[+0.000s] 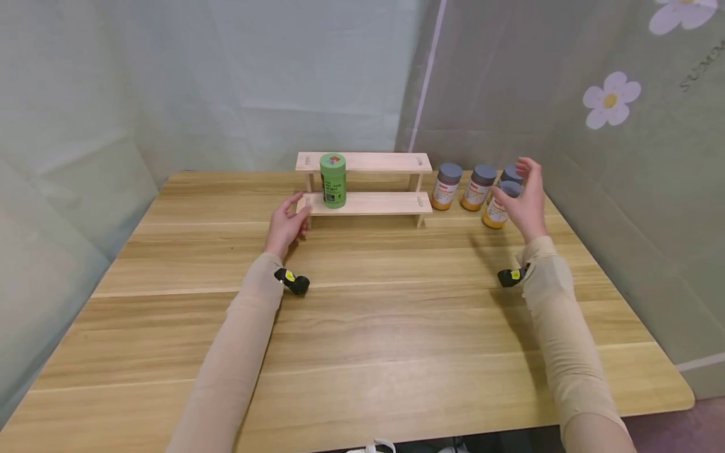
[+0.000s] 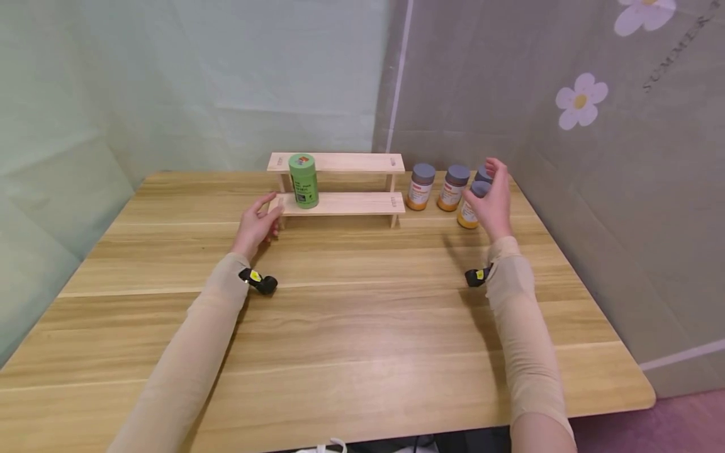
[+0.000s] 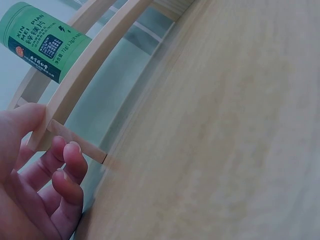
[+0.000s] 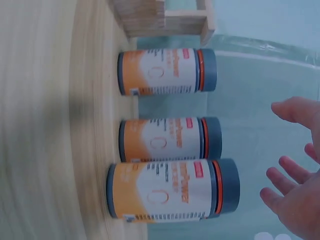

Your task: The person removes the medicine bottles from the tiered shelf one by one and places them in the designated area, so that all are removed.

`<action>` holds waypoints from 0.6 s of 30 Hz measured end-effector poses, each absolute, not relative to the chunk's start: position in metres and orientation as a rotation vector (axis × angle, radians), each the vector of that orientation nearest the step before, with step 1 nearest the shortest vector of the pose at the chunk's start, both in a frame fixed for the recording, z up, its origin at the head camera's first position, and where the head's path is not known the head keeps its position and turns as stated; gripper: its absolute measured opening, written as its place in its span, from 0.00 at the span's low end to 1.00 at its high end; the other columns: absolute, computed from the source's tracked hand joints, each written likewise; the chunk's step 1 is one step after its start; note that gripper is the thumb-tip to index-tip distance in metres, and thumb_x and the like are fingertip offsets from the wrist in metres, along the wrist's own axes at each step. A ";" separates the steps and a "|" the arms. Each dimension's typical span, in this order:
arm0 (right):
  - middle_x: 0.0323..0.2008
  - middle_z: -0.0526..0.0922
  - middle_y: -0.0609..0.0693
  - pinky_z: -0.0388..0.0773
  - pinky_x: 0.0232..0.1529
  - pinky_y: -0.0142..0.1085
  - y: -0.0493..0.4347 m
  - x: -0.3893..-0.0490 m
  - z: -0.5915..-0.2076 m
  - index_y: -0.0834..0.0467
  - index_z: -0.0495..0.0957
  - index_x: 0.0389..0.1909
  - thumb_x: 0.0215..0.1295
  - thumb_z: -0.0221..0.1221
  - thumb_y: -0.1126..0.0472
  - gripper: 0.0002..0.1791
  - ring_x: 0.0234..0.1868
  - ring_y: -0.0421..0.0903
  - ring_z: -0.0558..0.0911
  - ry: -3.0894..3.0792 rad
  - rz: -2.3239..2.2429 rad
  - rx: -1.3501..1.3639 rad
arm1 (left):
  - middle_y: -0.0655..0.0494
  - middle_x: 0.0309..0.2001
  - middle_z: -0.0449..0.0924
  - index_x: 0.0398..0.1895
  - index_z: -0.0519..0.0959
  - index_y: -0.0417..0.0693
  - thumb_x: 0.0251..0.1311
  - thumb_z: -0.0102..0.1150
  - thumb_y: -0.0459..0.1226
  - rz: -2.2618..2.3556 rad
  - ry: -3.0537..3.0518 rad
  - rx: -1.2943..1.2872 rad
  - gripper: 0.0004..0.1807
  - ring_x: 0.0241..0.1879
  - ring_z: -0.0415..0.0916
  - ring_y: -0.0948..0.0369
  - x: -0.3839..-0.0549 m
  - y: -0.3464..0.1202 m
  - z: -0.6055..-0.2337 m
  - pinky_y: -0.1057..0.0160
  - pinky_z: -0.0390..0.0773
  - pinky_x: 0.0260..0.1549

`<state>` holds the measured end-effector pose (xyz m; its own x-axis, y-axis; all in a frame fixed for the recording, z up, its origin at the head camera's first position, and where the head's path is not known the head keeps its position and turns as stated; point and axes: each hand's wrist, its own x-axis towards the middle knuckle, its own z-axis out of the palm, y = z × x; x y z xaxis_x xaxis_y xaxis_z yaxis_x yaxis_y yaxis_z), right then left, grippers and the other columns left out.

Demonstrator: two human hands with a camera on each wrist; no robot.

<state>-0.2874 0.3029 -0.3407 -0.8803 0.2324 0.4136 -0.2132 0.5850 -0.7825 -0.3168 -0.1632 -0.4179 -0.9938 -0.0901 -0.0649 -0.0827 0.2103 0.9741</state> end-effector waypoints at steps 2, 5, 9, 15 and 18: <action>0.68 0.63 0.57 0.56 0.75 0.40 0.300 -0.289 -0.340 0.54 0.54 0.69 0.60 0.64 0.64 0.39 0.70 0.51 0.63 -2.324 1.258 0.003 | 0.62 0.20 0.71 0.72 0.61 0.63 0.66 0.57 0.50 -1.965 -2.440 0.171 0.32 0.16 0.70 0.68 -0.317 -0.163 -0.418 0.70 0.70 0.13; 0.67 0.63 0.59 0.56 0.75 0.39 0.296 -0.290 -0.342 0.55 0.55 0.69 0.61 0.63 0.66 0.38 0.70 0.52 0.64 -2.305 1.275 0.028 | 0.62 0.20 0.72 0.72 0.61 0.64 0.66 0.57 0.50 -1.968 -2.439 0.173 0.32 0.16 0.70 0.68 -0.318 -0.164 -0.418 0.69 0.70 0.13; 0.66 0.65 0.60 0.57 0.74 0.41 0.288 -0.291 -0.345 0.57 0.56 0.68 0.61 0.63 0.66 0.37 0.69 0.53 0.65 -2.303 1.279 0.055 | 0.62 0.20 0.72 0.72 0.62 0.64 0.66 0.56 0.50 -1.959 -2.441 0.182 0.32 0.16 0.70 0.67 -0.318 -0.164 -0.418 0.69 0.70 0.13; 0.66 0.66 0.61 0.57 0.74 0.46 0.268 -0.294 -0.349 0.59 0.56 0.68 0.60 0.63 0.67 0.38 0.69 0.54 0.65 -2.342 1.327 0.120 | 0.62 0.19 0.72 0.71 0.63 0.64 0.66 0.57 0.49 -1.969 -2.429 0.199 0.31 0.16 0.70 0.67 -0.319 -0.164 -0.419 0.69 0.70 0.12; 0.66 0.67 0.63 0.58 0.73 0.49 0.258 -0.297 -0.354 0.60 0.56 0.68 0.60 0.62 0.69 0.38 0.69 0.57 0.65 -2.386 1.322 0.200 | 0.61 0.19 0.73 0.71 0.63 0.64 0.65 0.57 0.49 -1.985 -2.422 0.201 0.31 0.16 0.70 0.67 -0.320 -0.164 -0.418 0.69 0.69 0.12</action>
<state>-0.2972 0.2580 -0.3535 -0.9082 0.0690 0.4128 -0.3134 0.5413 -0.7802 -0.3196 -0.1638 -0.4182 -0.9918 -0.1011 -0.0782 -0.0966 0.1918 0.9767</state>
